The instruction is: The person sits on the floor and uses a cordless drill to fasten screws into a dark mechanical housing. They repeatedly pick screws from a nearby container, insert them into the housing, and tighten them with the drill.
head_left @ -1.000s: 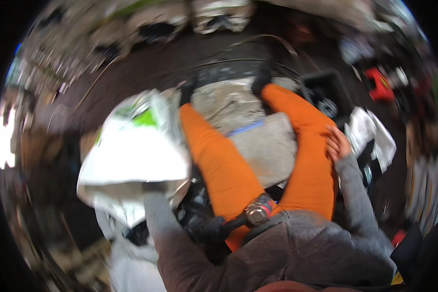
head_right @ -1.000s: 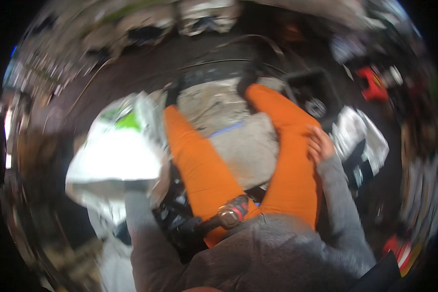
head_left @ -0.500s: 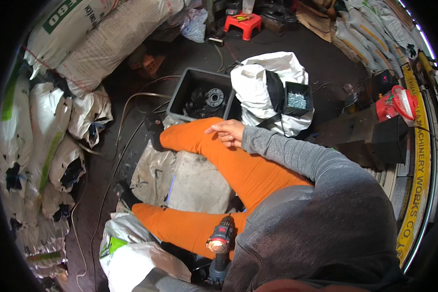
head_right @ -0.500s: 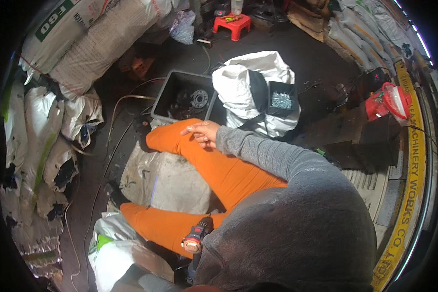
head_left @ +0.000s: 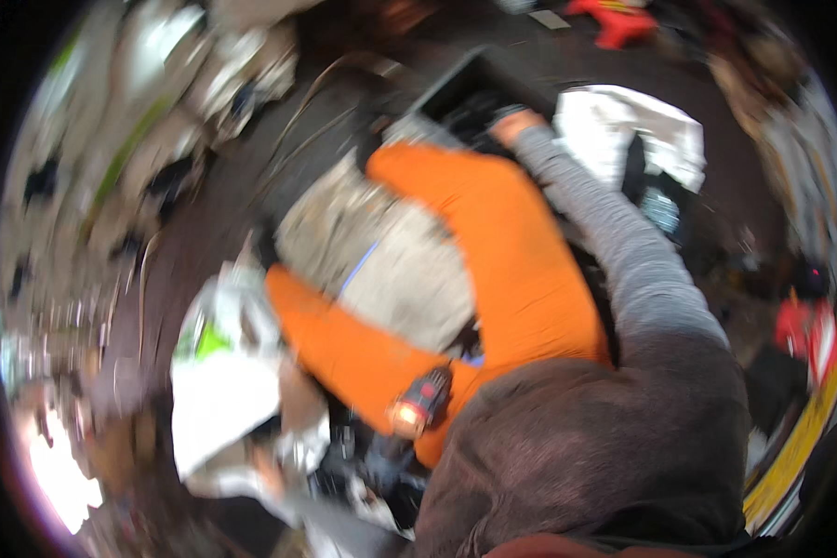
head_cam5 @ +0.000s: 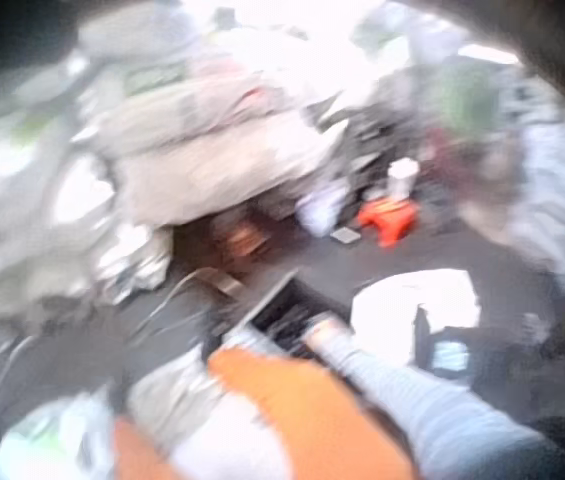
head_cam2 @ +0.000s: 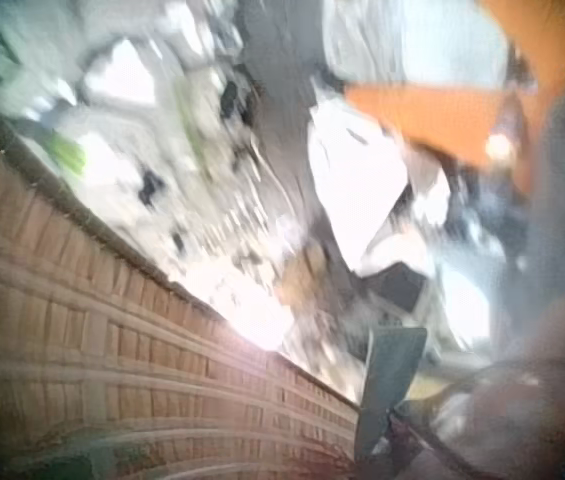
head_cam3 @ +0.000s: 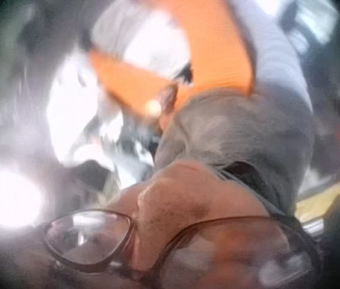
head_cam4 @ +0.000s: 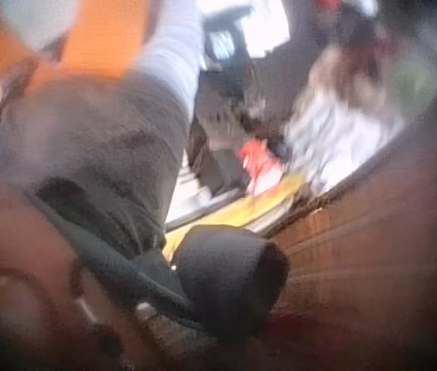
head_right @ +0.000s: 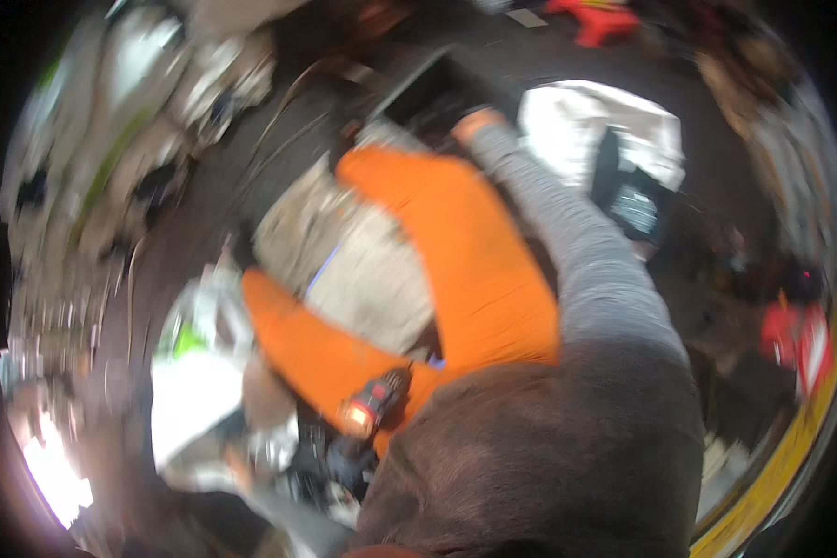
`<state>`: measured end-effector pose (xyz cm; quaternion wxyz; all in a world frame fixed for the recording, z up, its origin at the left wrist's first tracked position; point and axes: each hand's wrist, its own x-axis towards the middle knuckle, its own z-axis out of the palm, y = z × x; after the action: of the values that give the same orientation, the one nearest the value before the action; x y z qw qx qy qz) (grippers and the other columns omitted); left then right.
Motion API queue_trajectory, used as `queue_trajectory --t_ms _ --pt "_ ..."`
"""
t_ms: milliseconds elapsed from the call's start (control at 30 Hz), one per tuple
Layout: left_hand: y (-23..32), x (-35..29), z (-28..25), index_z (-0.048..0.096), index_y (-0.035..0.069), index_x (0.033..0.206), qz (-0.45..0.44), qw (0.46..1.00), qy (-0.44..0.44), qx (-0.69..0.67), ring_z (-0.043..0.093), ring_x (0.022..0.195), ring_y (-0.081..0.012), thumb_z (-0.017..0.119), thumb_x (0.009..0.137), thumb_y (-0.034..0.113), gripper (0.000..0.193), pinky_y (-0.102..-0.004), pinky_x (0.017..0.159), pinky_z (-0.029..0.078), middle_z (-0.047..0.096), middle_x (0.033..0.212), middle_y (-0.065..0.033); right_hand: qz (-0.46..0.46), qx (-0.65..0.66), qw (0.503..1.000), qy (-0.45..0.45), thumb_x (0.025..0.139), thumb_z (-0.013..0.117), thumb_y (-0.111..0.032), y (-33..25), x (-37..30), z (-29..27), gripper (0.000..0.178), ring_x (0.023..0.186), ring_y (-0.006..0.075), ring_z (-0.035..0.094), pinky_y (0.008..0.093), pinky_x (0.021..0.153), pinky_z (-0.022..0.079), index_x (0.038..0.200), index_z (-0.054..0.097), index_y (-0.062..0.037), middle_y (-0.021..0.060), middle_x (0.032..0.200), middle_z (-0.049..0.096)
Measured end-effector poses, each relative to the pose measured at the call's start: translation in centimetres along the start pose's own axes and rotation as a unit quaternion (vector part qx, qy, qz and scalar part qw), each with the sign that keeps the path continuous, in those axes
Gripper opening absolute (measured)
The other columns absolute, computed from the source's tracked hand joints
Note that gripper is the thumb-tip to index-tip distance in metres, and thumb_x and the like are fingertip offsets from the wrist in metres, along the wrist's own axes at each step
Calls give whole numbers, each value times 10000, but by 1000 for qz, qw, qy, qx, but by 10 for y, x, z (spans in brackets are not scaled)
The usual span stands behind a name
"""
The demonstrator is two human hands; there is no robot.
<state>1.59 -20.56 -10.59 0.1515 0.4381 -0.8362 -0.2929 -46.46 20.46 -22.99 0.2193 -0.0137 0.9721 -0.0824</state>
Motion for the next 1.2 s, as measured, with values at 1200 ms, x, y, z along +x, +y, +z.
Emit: queue_trajectory --t_ms 1200 --pt "61 15 -91 630 -44 1018 71 968 219 96 611 766 -230 671 843 141 258 -325 720 505 652 922 -134 171 -48 983 41 950 429 -170 89 107 44 328 1089 323 640 452 884 527 1206 617 -88 142 1141 677"
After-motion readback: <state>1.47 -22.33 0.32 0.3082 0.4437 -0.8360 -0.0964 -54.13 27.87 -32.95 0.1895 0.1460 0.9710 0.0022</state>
